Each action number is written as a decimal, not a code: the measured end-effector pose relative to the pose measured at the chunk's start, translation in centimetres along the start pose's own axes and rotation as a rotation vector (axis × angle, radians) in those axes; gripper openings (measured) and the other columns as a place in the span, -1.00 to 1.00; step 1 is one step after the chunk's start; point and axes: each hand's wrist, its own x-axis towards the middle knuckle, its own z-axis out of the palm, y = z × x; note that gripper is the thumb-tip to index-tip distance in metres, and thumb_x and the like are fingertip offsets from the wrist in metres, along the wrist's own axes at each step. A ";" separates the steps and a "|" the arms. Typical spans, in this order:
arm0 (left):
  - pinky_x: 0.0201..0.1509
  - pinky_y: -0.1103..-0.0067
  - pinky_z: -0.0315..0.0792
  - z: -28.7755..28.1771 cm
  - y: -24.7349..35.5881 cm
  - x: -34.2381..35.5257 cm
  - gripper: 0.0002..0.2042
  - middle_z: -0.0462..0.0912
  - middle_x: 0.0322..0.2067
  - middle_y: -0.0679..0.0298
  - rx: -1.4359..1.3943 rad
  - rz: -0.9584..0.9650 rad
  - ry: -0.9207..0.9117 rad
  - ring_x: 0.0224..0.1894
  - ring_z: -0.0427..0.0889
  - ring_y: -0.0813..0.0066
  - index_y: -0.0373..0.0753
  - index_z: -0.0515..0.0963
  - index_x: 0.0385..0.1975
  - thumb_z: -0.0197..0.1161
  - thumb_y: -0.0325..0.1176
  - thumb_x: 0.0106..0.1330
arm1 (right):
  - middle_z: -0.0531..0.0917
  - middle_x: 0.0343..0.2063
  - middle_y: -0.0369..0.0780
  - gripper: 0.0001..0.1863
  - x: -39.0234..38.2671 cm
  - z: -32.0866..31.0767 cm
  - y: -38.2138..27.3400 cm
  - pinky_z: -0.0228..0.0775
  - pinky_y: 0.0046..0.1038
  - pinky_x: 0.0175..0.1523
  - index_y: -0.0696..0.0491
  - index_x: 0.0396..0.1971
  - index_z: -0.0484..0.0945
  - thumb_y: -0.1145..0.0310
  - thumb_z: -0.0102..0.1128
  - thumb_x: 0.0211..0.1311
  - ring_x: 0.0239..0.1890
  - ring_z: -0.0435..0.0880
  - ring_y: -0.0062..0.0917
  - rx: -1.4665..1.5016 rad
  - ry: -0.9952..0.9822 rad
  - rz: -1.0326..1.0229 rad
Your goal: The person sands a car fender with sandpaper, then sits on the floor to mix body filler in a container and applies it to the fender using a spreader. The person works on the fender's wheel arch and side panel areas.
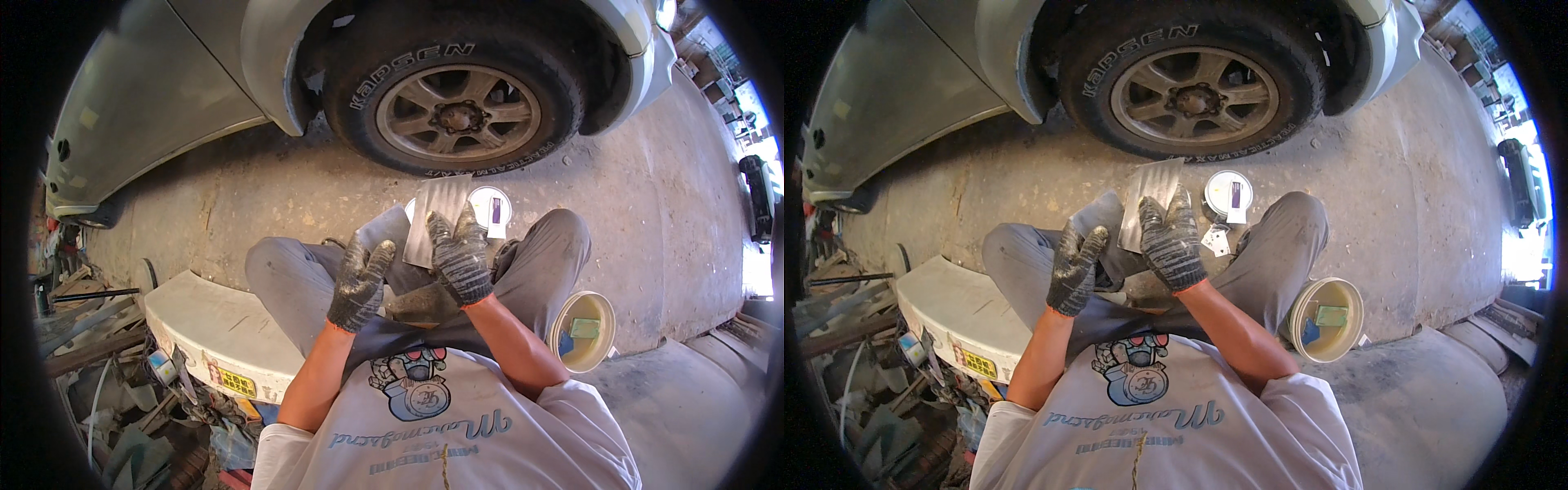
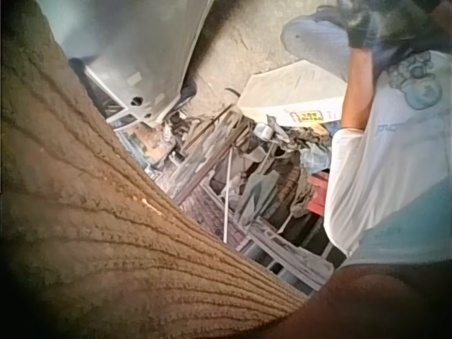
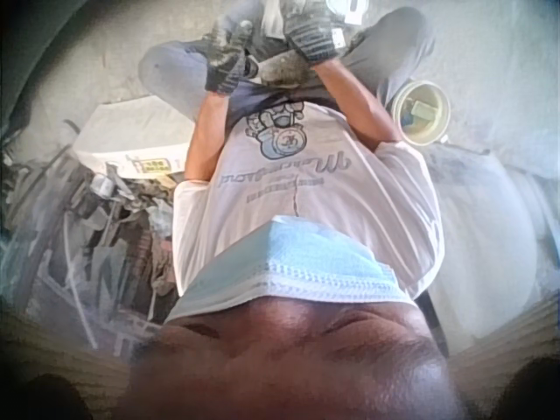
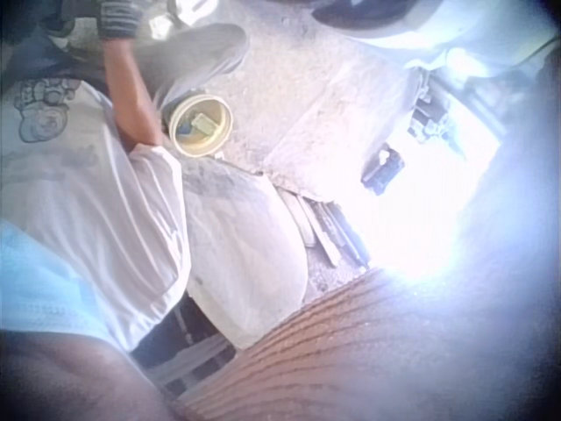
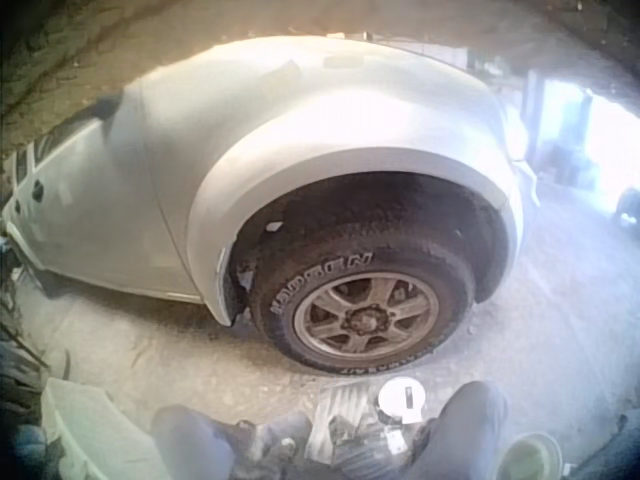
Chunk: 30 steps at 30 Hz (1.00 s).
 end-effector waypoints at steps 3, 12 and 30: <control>-0.01 0.60 0.33 0.0 0.6 -0.3 -0.68 0.53 -0.15 0.24 0.072 -0.004 -0.088 -0.12 0.45 0.55 -0.35 0.37 0.03 0.12 -0.36 0.34 | 0.38 0.00 0.25 -0.50 -0.1 0.5 -0.1 0.25 -0.09 0.10 0.20 0.10 0.35 0.34 0.10 0.15 0.01 0.42 0.07 0.176 0.049 0.037; 0.05 0.55 0.34 -0.5 1.6 -0.6 -0.65 0.57 -0.09 0.16 0.135 -0.026 -0.257 -0.07 0.49 0.48 -0.36 0.35 0.08 0.09 -0.37 0.35 | 0.51 -0.23 0.17 -0.59 1.0 -1.7 -2.3 0.38 -0.13 -0.23 0.27 -0.01 0.37 0.34 0.05 0.20 -0.32 0.54 -0.06 0.087 -0.045 -0.184; -0.09 0.57 0.40 -3.1 3.0 0.7 -0.77 0.59 -0.15 0.25 0.455 -0.002 -0.474 -0.15 0.51 0.52 -0.32 0.47 -0.12 0.16 -0.36 0.31 | 0.58 -0.45 0.07 -0.61 3.3 -3.6 -2.9 0.40 -0.21 -0.29 0.24 -0.13 0.45 0.24 0.15 0.18 -0.36 0.59 -0.07 0.226 -0.253 -0.186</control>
